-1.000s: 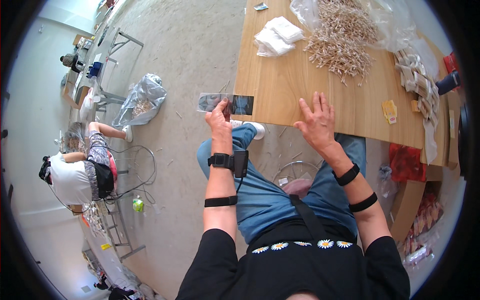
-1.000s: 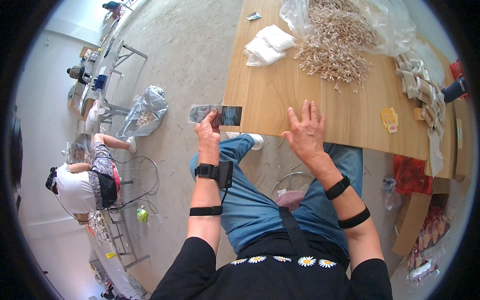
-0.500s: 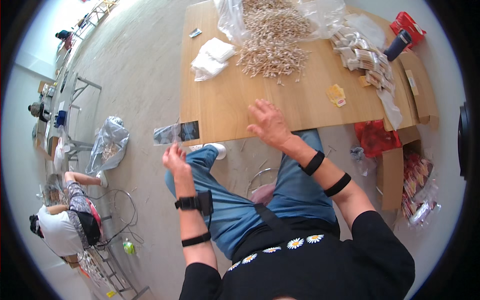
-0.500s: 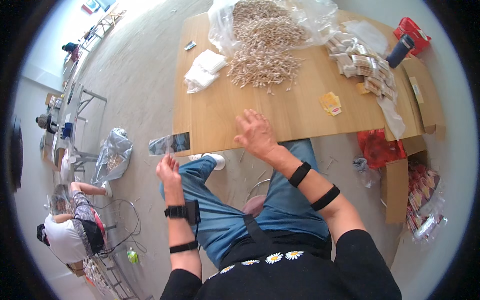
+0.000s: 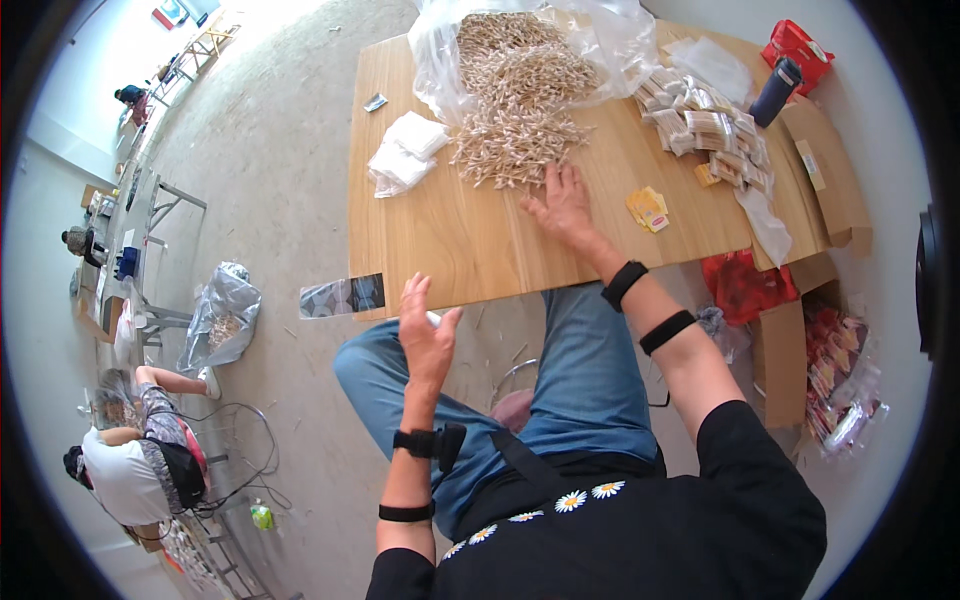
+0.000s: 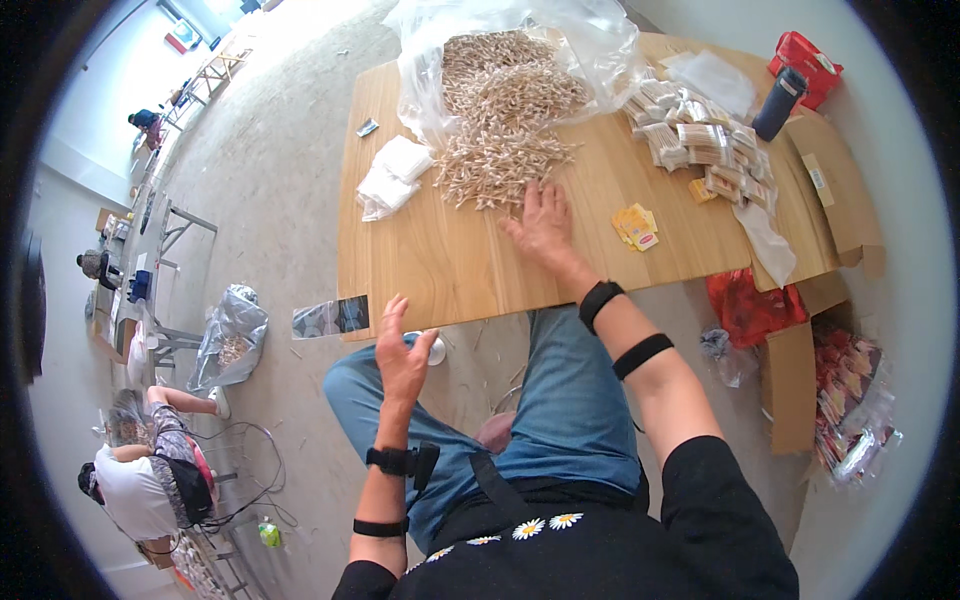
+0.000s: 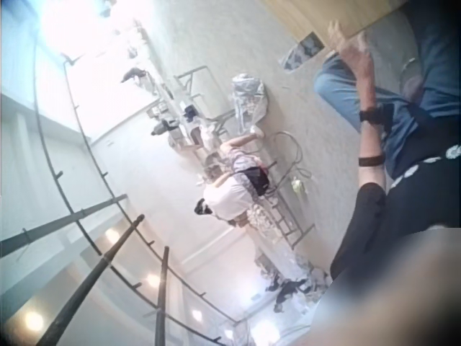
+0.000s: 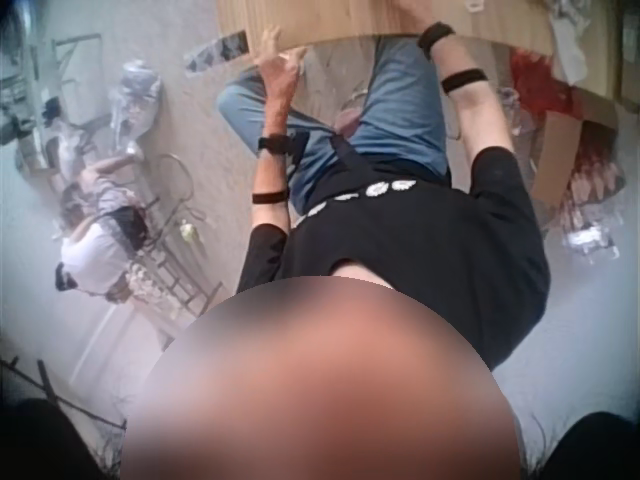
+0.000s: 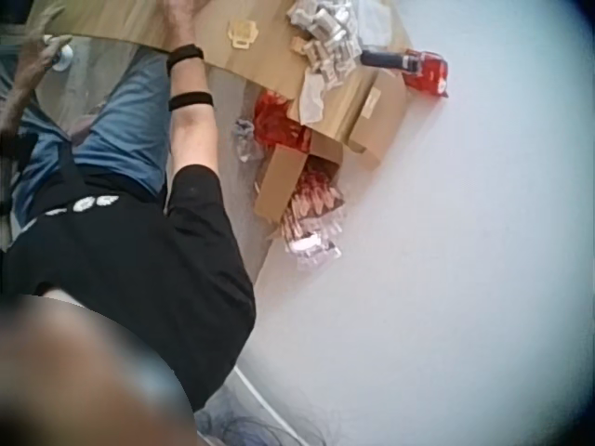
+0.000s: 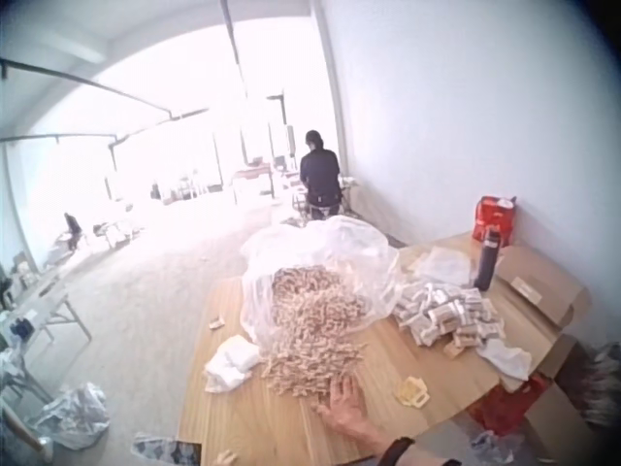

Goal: The recorder is counting and packing cotton swabs into small plastic bags.

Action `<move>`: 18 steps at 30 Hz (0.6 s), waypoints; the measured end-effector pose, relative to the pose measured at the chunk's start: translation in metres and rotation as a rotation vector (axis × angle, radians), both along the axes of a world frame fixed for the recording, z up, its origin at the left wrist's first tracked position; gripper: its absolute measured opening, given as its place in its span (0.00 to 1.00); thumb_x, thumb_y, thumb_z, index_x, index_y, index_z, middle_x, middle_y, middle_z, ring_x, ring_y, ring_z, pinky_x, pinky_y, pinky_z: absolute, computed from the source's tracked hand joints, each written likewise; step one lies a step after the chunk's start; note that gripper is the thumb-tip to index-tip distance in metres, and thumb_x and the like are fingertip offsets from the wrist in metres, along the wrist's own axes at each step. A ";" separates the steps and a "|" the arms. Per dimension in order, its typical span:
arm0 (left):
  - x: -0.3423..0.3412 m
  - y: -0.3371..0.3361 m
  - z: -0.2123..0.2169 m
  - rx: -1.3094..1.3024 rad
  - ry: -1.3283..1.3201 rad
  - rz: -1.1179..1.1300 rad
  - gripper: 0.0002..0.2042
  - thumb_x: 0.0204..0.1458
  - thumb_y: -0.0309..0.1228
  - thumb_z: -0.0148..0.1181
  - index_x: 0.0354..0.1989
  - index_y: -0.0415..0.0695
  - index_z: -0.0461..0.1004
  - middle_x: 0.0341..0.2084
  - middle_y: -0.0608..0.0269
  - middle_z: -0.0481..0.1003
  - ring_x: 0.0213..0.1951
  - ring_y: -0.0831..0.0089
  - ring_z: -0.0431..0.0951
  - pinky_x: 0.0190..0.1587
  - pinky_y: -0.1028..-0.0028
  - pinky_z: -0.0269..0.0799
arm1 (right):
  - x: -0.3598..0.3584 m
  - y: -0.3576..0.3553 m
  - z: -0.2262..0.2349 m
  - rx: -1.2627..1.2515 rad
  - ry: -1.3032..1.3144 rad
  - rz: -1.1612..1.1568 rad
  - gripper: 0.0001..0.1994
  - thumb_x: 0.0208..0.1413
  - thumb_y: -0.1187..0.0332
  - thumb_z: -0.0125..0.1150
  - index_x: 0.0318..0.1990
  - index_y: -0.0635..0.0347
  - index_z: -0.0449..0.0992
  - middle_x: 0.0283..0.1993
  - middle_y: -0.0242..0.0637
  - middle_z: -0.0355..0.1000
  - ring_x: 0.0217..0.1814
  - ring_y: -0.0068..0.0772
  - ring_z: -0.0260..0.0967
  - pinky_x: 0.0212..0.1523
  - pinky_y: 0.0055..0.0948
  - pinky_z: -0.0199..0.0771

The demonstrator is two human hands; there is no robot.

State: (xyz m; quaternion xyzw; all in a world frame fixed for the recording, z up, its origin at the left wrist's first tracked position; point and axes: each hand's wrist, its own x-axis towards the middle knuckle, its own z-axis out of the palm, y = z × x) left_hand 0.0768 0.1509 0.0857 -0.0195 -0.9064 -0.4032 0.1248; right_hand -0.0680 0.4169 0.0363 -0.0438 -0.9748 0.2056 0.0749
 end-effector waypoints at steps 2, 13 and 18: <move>-0.009 0.016 0.002 -0.096 0.022 -0.108 0.31 0.45 0.25 0.67 0.60 0.35 0.66 0.62 0.46 0.66 0.66 0.52 0.61 0.66 0.63 0.58 | 0.018 -0.017 0.000 -0.027 0.036 0.015 0.46 0.52 0.44 0.62 0.70 0.63 0.51 0.71 0.62 0.48 0.75 0.62 0.41 0.72 0.54 0.44; -0.055 0.061 -0.008 -0.387 -0.102 -0.351 0.41 0.45 0.40 0.70 0.68 0.41 0.58 0.70 0.52 0.53 0.72 0.54 0.48 0.70 0.48 0.44 | 0.058 -0.030 0.018 -0.043 0.045 0.346 0.34 0.55 0.57 0.62 0.68 0.53 0.60 0.69 0.51 0.55 0.71 0.55 0.50 0.67 0.59 0.51; -0.056 0.064 -0.019 -0.459 -0.098 -0.376 0.40 0.49 0.45 0.66 0.68 0.42 0.57 0.71 0.56 0.52 0.72 0.57 0.48 0.69 0.45 0.41 | 0.027 -0.022 0.020 0.135 0.091 0.292 0.29 0.54 0.60 0.62 0.64 0.52 0.66 0.66 0.38 0.61 0.70 0.52 0.52 0.64 0.58 0.57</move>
